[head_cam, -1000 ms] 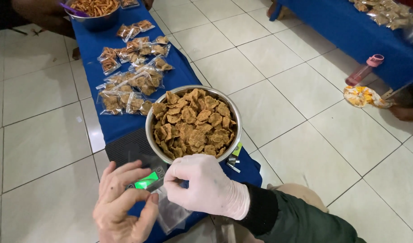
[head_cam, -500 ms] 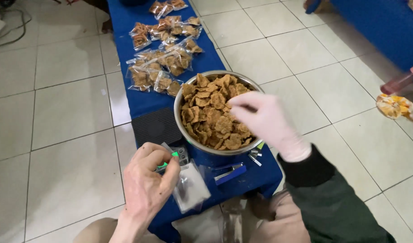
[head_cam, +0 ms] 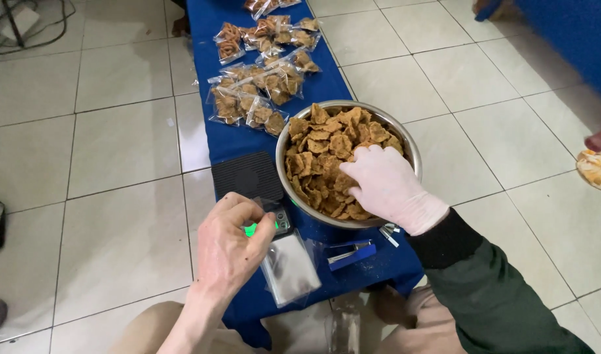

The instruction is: Weighing fried chips on a digital scale and placing them into small plastic bags for packaging.

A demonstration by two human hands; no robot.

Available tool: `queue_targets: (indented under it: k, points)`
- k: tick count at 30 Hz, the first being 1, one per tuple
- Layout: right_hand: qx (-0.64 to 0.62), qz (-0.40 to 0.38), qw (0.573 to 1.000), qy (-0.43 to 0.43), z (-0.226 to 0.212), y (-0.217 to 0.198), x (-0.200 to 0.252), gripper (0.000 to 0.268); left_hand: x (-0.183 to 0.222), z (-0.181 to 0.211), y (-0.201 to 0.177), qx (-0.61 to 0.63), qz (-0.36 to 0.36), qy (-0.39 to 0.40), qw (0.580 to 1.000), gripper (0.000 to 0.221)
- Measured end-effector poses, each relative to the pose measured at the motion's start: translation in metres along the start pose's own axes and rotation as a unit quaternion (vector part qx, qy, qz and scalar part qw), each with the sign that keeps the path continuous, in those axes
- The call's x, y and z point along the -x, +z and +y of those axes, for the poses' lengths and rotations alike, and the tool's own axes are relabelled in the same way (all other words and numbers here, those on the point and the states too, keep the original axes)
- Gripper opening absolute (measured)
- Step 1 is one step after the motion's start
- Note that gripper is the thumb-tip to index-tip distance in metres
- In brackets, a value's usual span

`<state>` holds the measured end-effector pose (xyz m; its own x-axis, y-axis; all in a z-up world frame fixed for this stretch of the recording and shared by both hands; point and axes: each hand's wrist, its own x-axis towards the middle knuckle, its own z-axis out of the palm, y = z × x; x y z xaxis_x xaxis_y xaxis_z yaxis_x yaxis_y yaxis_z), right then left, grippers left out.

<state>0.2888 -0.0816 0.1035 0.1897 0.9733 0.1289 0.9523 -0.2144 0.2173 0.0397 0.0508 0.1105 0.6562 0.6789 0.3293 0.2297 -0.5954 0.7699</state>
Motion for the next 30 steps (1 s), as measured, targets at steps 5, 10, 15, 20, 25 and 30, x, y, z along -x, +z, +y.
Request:
queue_targets:
  k: [5,10,15,20,25,30]
  points:
    - [-0.01,-0.059,0.997,0.057,0.003,0.005,-0.004,0.039,0.001,-0.004,0.001,-0.002,0.012,0.02,1.0,0.016]
    - [-0.028,-0.118,0.99,0.077,0.003,0.006,-0.013,0.038,0.001,-0.018,0.007,-0.018,0.032,0.0,0.999,0.018]
    - [-0.237,-0.142,0.949,0.151,-0.01,0.018,-0.01,0.027,0.001,-0.025,0.008,-0.015,0.032,-0.006,0.999,0.019]
    - [-0.343,-0.095,0.913,0.2,-0.011,-0.038,-0.05,0.029,-0.002,-0.028,0.008,-0.016,0.038,-0.015,0.999,0.02]
    - [-0.396,0.016,0.904,0.162,0.006,-0.005,-0.119,0.019,-0.004,-0.035,0.012,-0.026,0.044,-0.017,0.999,0.022]
    - [-0.271,-0.075,0.954,0.104,0.006,0.028,-0.153,0.015,-0.003,-0.032,0.01,-0.028,0.034,-0.029,0.999,0.021]
